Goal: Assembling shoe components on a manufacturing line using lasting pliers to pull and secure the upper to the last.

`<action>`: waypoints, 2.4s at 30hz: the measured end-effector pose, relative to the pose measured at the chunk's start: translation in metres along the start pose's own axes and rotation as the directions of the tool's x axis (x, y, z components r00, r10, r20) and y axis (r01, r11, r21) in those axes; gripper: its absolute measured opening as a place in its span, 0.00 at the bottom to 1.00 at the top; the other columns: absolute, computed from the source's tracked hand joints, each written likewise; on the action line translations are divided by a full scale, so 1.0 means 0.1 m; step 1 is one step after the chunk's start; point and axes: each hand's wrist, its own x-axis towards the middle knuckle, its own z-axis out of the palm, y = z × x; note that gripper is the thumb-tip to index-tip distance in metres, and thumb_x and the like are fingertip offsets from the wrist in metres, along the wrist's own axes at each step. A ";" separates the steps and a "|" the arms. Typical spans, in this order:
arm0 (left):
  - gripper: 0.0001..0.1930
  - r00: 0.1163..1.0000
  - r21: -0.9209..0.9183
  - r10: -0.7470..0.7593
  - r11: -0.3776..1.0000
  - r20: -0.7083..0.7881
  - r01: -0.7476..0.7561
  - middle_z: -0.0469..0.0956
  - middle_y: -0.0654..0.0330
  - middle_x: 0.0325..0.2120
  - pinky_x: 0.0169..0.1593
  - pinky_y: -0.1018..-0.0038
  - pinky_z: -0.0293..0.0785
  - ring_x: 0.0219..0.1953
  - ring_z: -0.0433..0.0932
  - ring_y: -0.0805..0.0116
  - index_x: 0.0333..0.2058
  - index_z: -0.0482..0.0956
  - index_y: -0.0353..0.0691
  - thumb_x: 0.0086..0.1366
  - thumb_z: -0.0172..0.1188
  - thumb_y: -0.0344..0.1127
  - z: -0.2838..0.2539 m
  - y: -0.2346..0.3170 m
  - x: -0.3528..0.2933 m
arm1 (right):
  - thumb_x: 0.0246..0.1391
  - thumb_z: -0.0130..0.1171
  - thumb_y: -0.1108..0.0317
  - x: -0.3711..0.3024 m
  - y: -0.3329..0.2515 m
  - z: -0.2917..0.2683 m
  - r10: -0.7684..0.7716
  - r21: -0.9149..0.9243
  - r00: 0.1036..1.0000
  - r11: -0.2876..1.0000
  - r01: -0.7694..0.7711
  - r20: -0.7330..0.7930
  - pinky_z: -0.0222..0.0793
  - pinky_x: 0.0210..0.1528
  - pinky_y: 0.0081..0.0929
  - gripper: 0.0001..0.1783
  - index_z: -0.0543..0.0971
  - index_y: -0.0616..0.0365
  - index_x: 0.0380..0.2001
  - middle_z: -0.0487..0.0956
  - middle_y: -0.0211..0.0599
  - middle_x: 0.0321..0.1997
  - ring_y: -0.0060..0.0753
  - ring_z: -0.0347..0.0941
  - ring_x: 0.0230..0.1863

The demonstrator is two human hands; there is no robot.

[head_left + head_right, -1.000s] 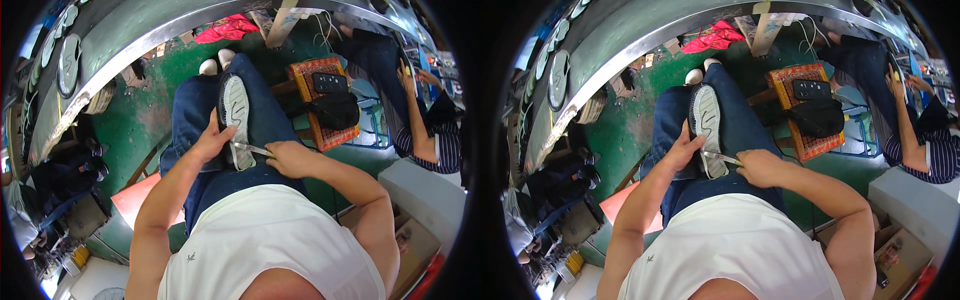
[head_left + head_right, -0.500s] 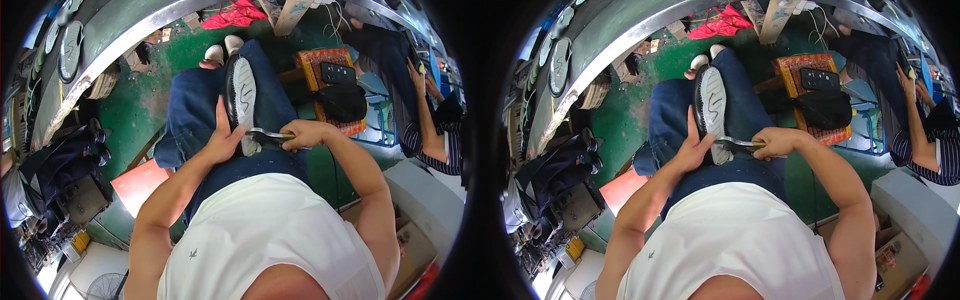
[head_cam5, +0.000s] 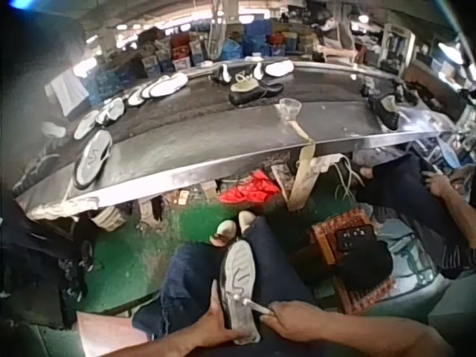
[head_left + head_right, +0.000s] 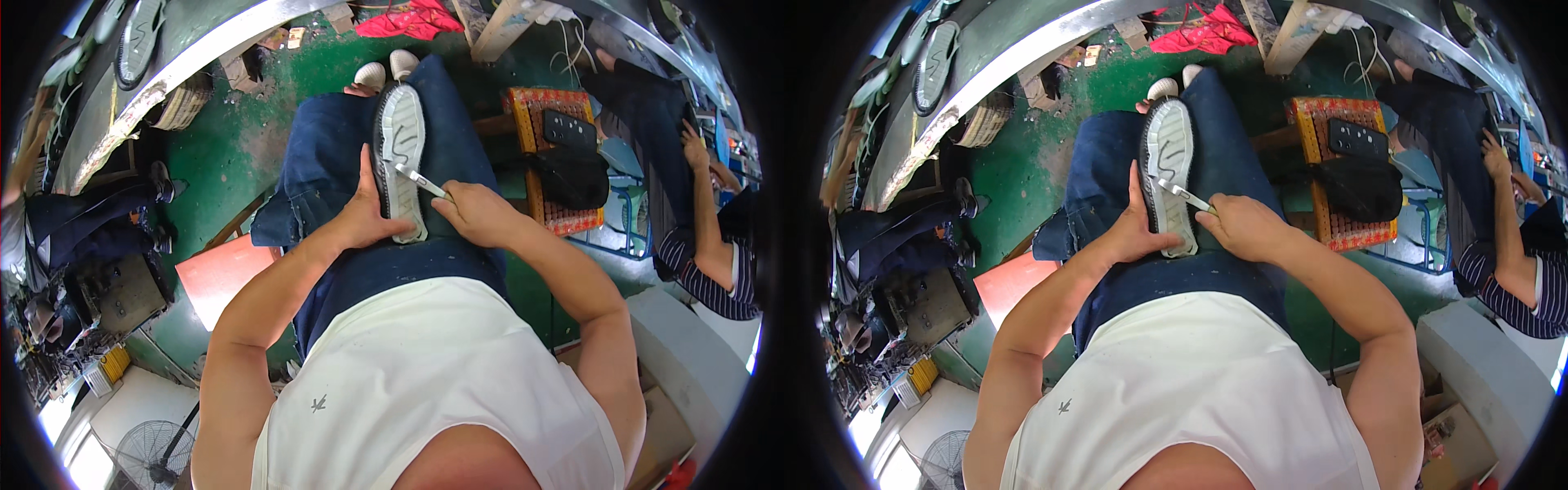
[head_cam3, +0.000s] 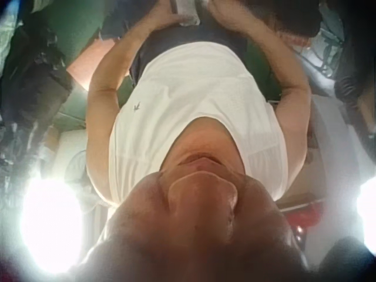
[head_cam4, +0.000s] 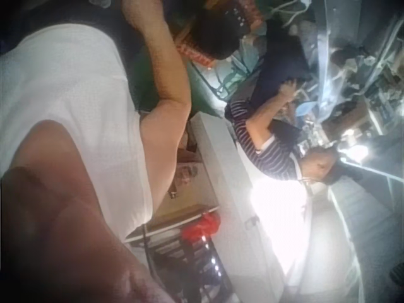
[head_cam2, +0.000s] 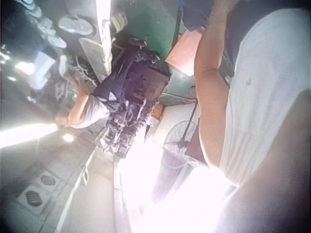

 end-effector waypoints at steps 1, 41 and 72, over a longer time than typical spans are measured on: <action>0.77 1.000 0.014 0.017 1.000 -0.015 -0.016 0.49 0.38 0.71 0.74 0.68 0.49 0.73 0.52 0.50 0.67 0.10 0.35 0.47 0.79 0.38 -0.02 0.02 0.01 | 0.68 0.49 0.53 0.02 -0.03 -0.06 0.038 -0.030 0.997 0.999 -0.036 0.066 0.69 0.45 0.56 0.20 0.74 0.62 0.38 0.78 0.61 0.40 0.67 0.74 0.44; 0.35 0.906 0.972 0.413 -0.162 -0.091 0.171 0.55 0.51 0.72 0.67 0.27 0.43 0.73 0.49 0.42 0.71 0.59 0.44 0.71 0.48 0.56 -3.22 2.82 5.12 | 0.45 0.73 0.54 2.34 -0.05 -2.96 -0.555 -0.606 0.622 0.780 0.157 -0.553 0.68 0.48 0.44 0.27 0.77 0.59 0.43 0.78 0.42 0.40 0.50 0.74 0.43; 0.30 0.703 0.129 -0.085 0.961 -0.706 0.245 0.81 0.50 0.45 0.39 0.68 0.82 0.43 0.81 0.63 0.49 0.79 0.25 0.62 0.68 0.51 -6.27 2.21 5.71 | 0.38 0.76 0.56 2.53 -0.14 -2.93 -0.478 -0.548 0.733 0.819 0.173 -0.483 0.67 0.39 0.45 0.32 0.74 0.60 0.44 0.77 0.46 0.39 0.52 0.73 0.36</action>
